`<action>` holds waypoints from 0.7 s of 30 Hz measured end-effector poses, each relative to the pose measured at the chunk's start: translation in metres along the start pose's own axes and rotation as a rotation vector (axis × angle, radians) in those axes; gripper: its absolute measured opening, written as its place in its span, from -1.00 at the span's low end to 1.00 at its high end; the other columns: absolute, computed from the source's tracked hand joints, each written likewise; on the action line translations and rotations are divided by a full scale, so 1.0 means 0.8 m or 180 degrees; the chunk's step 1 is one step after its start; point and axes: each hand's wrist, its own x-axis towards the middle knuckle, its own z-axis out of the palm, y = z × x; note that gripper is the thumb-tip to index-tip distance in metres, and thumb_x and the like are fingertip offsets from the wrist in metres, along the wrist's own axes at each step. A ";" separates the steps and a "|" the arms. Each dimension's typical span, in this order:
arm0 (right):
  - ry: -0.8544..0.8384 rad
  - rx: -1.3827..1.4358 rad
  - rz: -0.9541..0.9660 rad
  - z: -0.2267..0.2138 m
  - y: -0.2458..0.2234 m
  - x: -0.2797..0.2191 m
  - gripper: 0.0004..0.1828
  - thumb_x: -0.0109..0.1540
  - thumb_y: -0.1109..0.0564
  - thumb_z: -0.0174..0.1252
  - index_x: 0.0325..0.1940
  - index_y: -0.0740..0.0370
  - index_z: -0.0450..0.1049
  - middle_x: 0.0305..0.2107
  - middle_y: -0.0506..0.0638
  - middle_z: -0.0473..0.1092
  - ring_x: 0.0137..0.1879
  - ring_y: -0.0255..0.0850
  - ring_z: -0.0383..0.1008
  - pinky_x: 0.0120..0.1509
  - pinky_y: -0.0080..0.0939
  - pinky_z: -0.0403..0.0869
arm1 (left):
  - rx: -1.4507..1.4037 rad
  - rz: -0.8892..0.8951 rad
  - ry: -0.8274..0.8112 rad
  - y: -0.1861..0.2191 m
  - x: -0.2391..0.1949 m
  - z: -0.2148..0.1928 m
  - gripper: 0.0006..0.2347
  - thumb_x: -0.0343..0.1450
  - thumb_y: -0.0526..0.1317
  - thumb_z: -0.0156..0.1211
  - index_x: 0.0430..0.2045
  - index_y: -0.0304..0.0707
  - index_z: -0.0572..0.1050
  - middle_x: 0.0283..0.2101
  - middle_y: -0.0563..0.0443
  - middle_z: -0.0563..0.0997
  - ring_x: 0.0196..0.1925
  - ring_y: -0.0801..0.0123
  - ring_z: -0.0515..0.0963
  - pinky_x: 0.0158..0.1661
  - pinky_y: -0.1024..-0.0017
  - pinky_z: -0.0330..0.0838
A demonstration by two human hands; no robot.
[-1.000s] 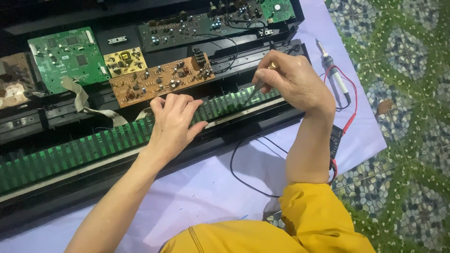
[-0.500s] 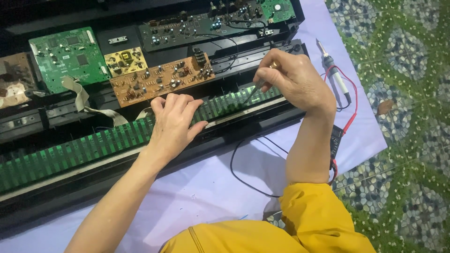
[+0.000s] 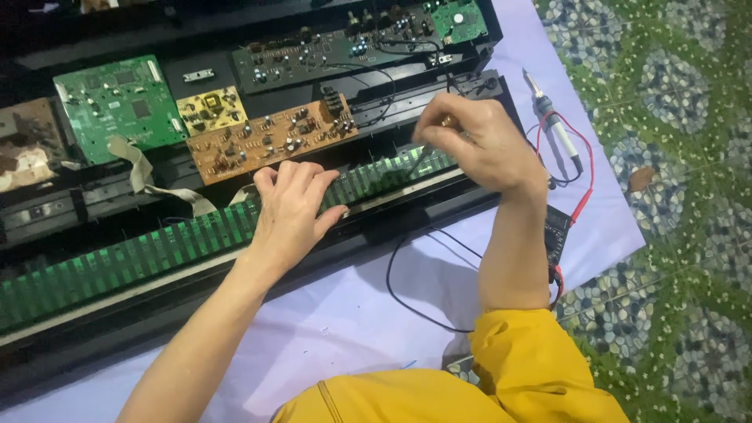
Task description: The person works on the internal components of an electronic device, using a multimeter to test a circuit board and a screwdriver to remove screws. They lift and reposition the board while continuing to test various points.
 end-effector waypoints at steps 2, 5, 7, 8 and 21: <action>0.0390 0.0387 -0.0186 0.034 0.029 0.004 -0.87 0.36 0.25 0.07 -0.16 0.31 0.53 -0.44 0.17 0.50 -0.32 -0.04 0.56 -0.20 -0.10 0.52 | -0.0018 -0.0013 -0.0029 0.000 0.000 -0.001 -0.55 0.27 -0.04 0.48 -0.02 -0.19 0.51 -0.15 0.05 0.45 -0.06 0.23 0.39 -0.03 0.13 0.07; 0.1097 0.1138 -0.0448 0.077 0.052 0.004 -0.80 0.41 0.17 -0.04 -0.26 0.21 0.43 -0.55 -0.01 0.36 -0.40 -0.22 0.43 -0.25 -0.25 0.48 | -0.0011 -0.0036 -0.0066 0.000 -0.001 0.000 -0.56 0.29 -0.04 0.47 -0.02 -0.19 0.52 -0.15 0.06 0.45 -0.05 0.24 0.39 -0.02 0.14 0.06; 0.1410 0.1491 -0.0544 0.097 0.056 0.003 -0.68 0.48 0.05 -0.12 -0.33 0.14 0.35 -0.64 -0.08 0.23 -0.50 -0.30 0.29 -0.32 -0.31 0.43 | 0.0024 -0.0050 -0.0047 0.001 -0.001 0.002 -0.57 0.29 -0.03 0.47 -0.03 -0.18 0.52 -0.15 0.07 0.45 -0.06 0.25 0.39 -0.02 0.15 0.06; 0.1669 0.1699 -0.0710 0.107 0.056 0.002 -0.54 0.50 -0.01 -0.20 -0.47 0.11 0.28 -0.70 -0.11 0.16 -0.59 -0.33 0.21 -0.40 -0.37 0.35 | 0.0019 -0.0052 -0.0032 0.001 -0.001 0.002 -0.56 0.28 -0.03 0.48 -0.03 -0.18 0.52 -0.15 0.07 0.45 -0.05 0.25 0.39 -0.03 0.15 0.06; 0.0079 0.3192 -0.0953 0.071 0.084 0.036 -0.40 0.43 0.12 -0.16 -0.75 0.00 0.05 -0.85 -0.17 -0.06 -0.75 -0.38 -0.08 -0.68 -0.38 0.05 | 0.0001 -0.0054 -0.0022 -0.001 -0.005 0.007 -0.53 0.25 -0.07 0.49 0.00 -0.16 0.49 -0.12 0.06 0.44 -0.05 0.23 0.38 -0.03 0.12 0.09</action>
